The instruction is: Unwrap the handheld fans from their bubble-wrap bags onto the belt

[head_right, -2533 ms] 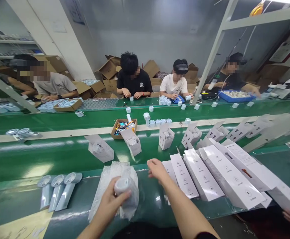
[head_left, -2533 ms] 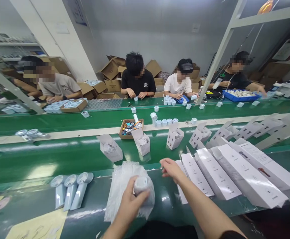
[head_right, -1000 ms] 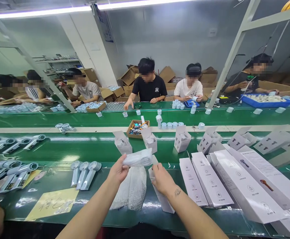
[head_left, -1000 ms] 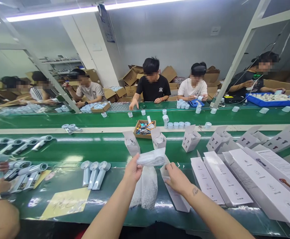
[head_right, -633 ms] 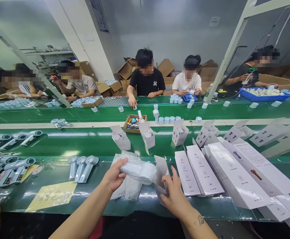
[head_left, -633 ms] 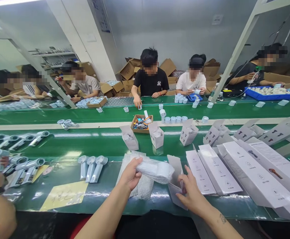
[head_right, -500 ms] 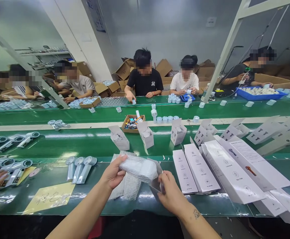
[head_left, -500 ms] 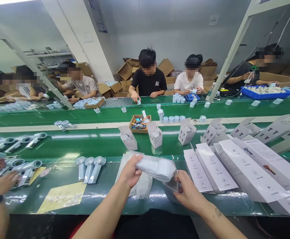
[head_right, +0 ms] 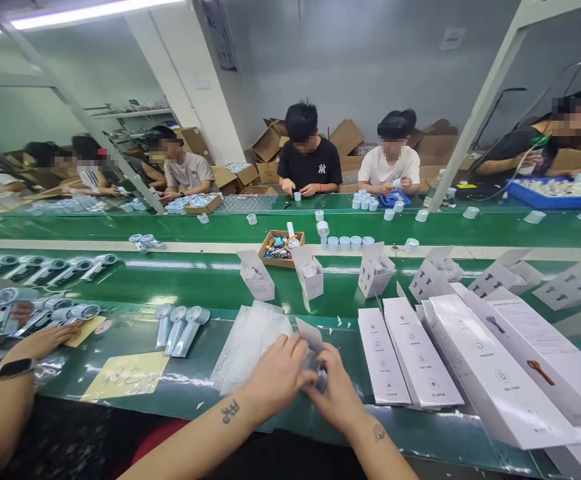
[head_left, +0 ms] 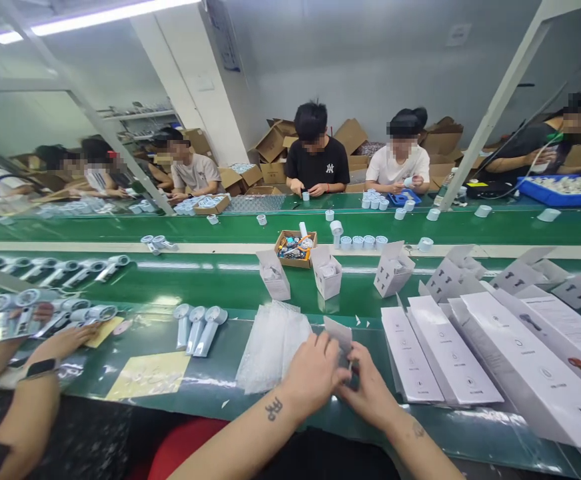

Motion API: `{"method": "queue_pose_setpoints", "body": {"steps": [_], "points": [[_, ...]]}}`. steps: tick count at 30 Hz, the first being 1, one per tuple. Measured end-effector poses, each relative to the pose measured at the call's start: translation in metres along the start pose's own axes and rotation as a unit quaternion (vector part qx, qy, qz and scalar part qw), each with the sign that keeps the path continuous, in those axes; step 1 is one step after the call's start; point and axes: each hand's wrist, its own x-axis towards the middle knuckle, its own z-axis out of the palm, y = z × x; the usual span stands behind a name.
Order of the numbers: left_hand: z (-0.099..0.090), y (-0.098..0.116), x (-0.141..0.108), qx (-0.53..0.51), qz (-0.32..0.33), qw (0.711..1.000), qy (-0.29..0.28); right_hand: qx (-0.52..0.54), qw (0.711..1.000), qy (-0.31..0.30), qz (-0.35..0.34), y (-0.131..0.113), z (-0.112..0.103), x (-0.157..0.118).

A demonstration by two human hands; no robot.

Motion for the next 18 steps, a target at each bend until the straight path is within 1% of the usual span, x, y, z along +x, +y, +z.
{"method": "queue_pose_setpoints", "body": {"steps": [1,3,5,7,8,9,10,11,12,13,14,15,16,17,18], "points": [[0.009,0.0,-0.004,0.01,0.028,0.999,-0.015,0.012,0.999,0.013,0.027,0.005,-0.002,-0.005],[0.026,-0.001,-0.011,0.022,0.082,0.996,-0.034,0.031,0.997,0.02,0.061,0.014,-0.004,-0.013],[0.039,-0.003,-0.014,0.031,0.099,0.994,-0.044,0.039,0.997,0.013,0.071,0.016,-0.004,-0.019],[0.041,-0.007,-0.013,0.036,0.098,0.994,-0.043,0.048,0.996,0.006,0.074,0.011,-0.004,-0.018],[0.036,-0.01,-0.013,0.035,0.105,0.993,-0.041,0.062,0.995,0.01,0.075,0.006,-0.005,-0.016],[0.027,-0.016,-0.013,0.032,0.116,0.992,-0.037,0.088,0.993,0.019,0.072,0.0,-0.006,-0.012],[0.015,-0.024,-0.015,0.027,0.12,0.992,-0.026,0.125,0.989,0.037,0.067,-0.005,-0.007,-0.006],[0.0,-0.035,-0.019,0.017,0.11,0.994,-0.009,0.172,0.981,0.064,0.064,-0.01,-0.007,0.0],[-0.018,-0.049,-0.025,-0.001,0.086,0.996,0.014,0.215,0.969,0.101,0.066,-0.013,-0.005,0.007],[-0.037,-0.067,-0.032,-0.028,0.046,0.998,0.044,0.24,0.958,0.137,0.078,-0.014,0.0,0.014],[-0.057,-0.089,-0.04,-0.059,-0.003,0.995,0.078,0.239,0.953,0.16,0.097,-0.012,0.009,0.021],[-0.076,-0.113,-0.047,-0.089,-0.057,0.988,0.114,0.213,0.957,0.154,0.119,-0.009,0.022,0.028],[-0.093,-0.14,-0.052,-0.11,-0.103,0.978,0.146,0.167,0.97,0.118,0.131,-0.006,0.039,0.035],[-0.106,-0.168,-0.055,-0.115,-0.144,0.969,0.166,0.107,0.984,0.059,0.131,-0.002,0.06,0.041],[-0.116,-0.197,-0.055,-0.103,-0.177,0.964,0.173,0.048,0.992,-0.02,0.116,0.003,0.083,0.047]]}}
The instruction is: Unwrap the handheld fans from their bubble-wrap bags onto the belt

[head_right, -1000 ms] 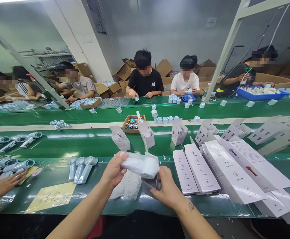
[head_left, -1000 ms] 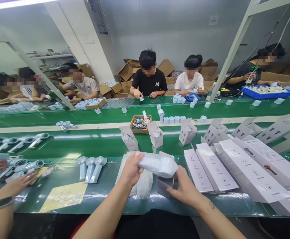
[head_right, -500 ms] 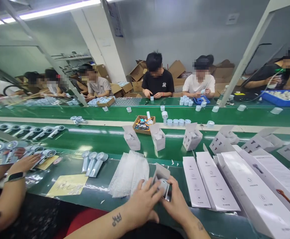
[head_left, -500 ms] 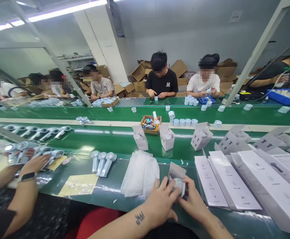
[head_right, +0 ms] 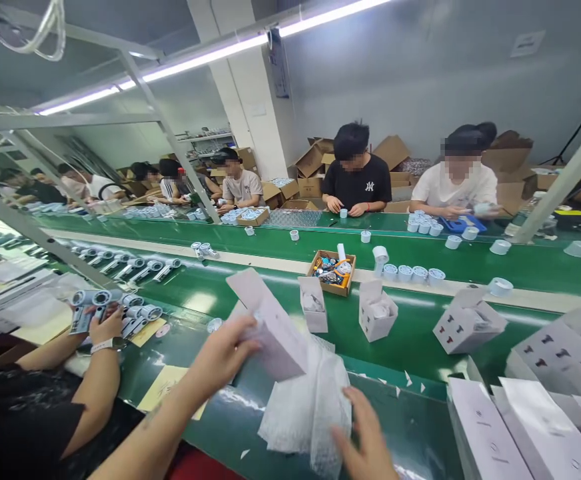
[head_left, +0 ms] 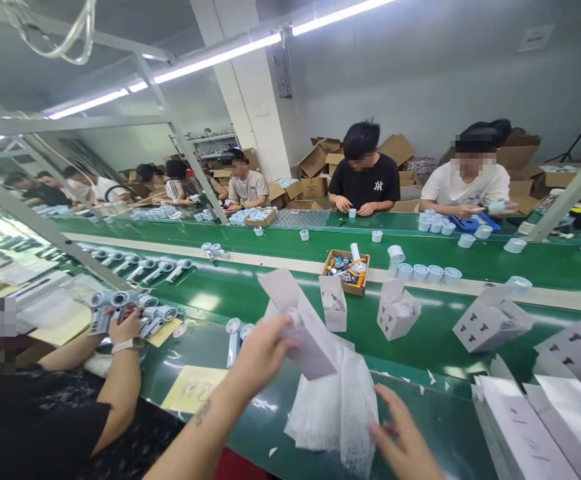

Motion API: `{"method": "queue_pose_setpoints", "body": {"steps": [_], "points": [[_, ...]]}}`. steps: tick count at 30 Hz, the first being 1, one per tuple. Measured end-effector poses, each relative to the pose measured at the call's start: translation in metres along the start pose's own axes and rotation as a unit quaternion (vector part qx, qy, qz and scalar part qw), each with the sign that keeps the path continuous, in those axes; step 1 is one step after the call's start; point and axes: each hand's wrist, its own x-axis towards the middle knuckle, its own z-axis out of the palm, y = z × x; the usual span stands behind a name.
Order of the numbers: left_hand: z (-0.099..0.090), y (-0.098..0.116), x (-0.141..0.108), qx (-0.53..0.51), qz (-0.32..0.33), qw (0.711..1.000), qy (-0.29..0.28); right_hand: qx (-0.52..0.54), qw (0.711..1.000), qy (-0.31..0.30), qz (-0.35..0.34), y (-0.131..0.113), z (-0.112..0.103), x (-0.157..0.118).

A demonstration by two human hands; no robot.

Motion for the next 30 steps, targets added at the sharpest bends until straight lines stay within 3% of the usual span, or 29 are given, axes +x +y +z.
{"method": "queue_pose_setpoints", "body": {"steps": [2,4,8,12,14,16,17,18,20,21,23,25,27,30], "points": [[-0.011,-0.044,0.031,0.056,-0.036,0.998,0.001,-0.126,0.985,-0.116,-0.016,0.009,0.046,0.014],[-0.002,-0.081,0.064,0.099,-0.051,0.994,-0.009,-0.225,0.961,-0.164,0.003,0.02,0.084,0.024],[0.039,-0.133,0.116,0.111,-0.05,0.992,-0.035,-0.306,0.946,-0.106,0.023,0.045,0.126,0.033],[0.062,-0.162,0.133,0.111,-0.029,0.99,-0.075,-0.326,0.943,-0.065,0.023,0.056,0.136,0.024],[0.059,-0.169,0.126,0.109,-0.015,0.99,-0.086,-0.297,0.952,-0.07,0.03,0.045,0.129,0.025],[0.051,-0.172,0.107,0.105,0.003,0.991,-0.083,-0.225,0.973,-0.025,0.043,0.023,0.114,0.042],[0.048,-0.172,0.093,0.109,0.001,0.992,-0.07,-0.181,0.982,0.017,0.047,0.008,0.103,0.057],[0.047,-0.172,0.077,0.117,-0.017,0.991,-0.055,-0.143,0.984,0.098,0.049,-0.007,0.093,0.077],[0.051,-0.17,0.044,0.141,-0.105,0.983,-0.061,-0.11,0.965,0.231,0.06,-0.036,0.076,0.122],[0.057,-0.17,0.028,0.148,-0.162,0.972,-0.088,-0.099,0.956,0.262,0.083,-0.048,0.072,0.145],[0.075,-0.17,0.003,0.142,-0.255,0.942,-0.165,-0.086,0.949,0.274,0.132,-0.064,0.073,0.182],[0.093,-0.173,-0.01,0.125,-0.292,0.925,-0.208,-0.083,0.944,0.271,0.169,-0.069,0.082,0.205],[0.106,-0.178,-0.013,0.118,-0.304,0.922,-0.209,-0.083,0.936,0.284,0.193,-0.068,0.092,0.215],[0.11,-0.183,-0.013,0.11,-0.306,0.923,-0.205,-0.073,0.92,0.318,0.215,-0.066,0.099,0.224]]}}
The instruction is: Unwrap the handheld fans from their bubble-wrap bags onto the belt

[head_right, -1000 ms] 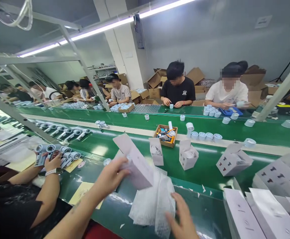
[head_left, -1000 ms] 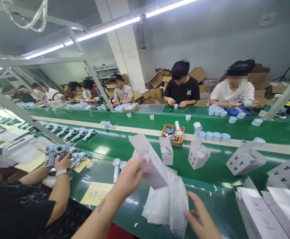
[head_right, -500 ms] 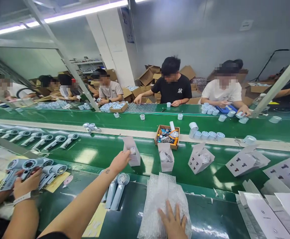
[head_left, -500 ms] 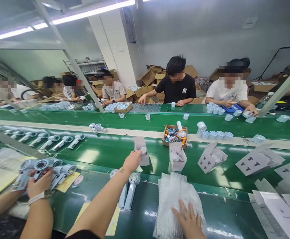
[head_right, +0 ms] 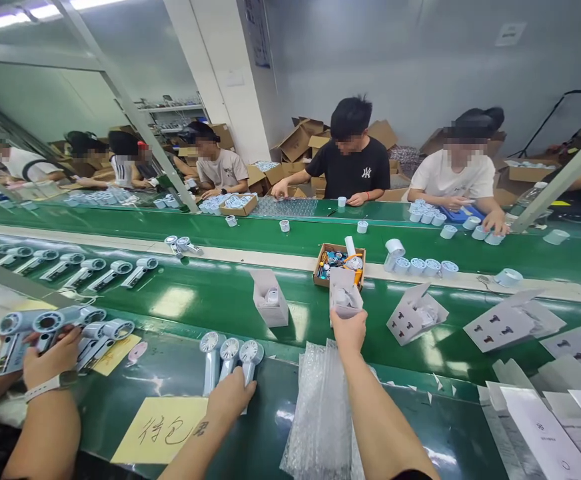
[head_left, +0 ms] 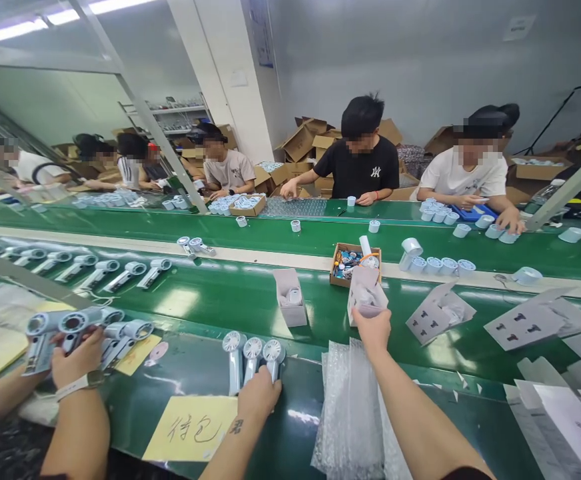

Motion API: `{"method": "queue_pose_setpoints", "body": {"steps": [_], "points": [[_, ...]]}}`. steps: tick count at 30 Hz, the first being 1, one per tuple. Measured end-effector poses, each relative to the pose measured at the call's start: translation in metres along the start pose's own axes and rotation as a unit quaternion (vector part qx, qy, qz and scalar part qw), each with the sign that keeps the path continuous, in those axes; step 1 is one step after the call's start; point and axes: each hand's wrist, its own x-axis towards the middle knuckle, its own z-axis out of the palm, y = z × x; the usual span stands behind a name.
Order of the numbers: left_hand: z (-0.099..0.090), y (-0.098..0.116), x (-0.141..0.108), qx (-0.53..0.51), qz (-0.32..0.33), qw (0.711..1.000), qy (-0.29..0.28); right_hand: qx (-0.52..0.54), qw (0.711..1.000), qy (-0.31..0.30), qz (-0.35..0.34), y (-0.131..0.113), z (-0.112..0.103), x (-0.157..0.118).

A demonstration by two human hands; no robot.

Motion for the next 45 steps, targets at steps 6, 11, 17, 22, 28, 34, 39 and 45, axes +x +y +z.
{"method": "queue_pose_setpoints", "body": {"steps": [6,11,17,22,28,34,39,45], "points": [[-0.004,0.014,-0.038,-0.437,0.016,0.897,-0.063,0.063,0.997,-0.044,0.015,-0.016,-0.013,0.011],[0.003,0.093,-0.089,-0.671,0.066,0.704,-0.222,0.166,0.949,-0.259,0.066,0.018,-0.079,-0.034],[0.049,0.175,-0.135,-0.449,0.281,0.802,-0.276,0.299,0.868,-0.369,0.147,0.073,-0.171,-0.069],[0.104,0.153,-0.142,0.037,0.449,0.878,-0.16,0.379,0.846,-0.309,0.213,0.112,-0.246,-0.06],[0.105,0.16,-0.133,0.074,0.414,0.899,-0.125,0.367,0.774,-0.447,0.257,0.163,-0.29,-0.097],[0.06,0.206,-0.162,-0.328,0.332,0.871,-0.155,0.407,0.708,-0.533,0.221,0.158,-0.276,-0.108],[0.047,0.216,-0.175,-0.513,0.226,0.814,-0.151,0.393,0.748,-0.49,0.215,0.142,-0.279,-0.099],[0.04,0.214,-0.183,-0.316,0.447,0.837,-0.009,0.338,0.783,-0.474,0.217,0.153,-0.288,-0.104]]}}
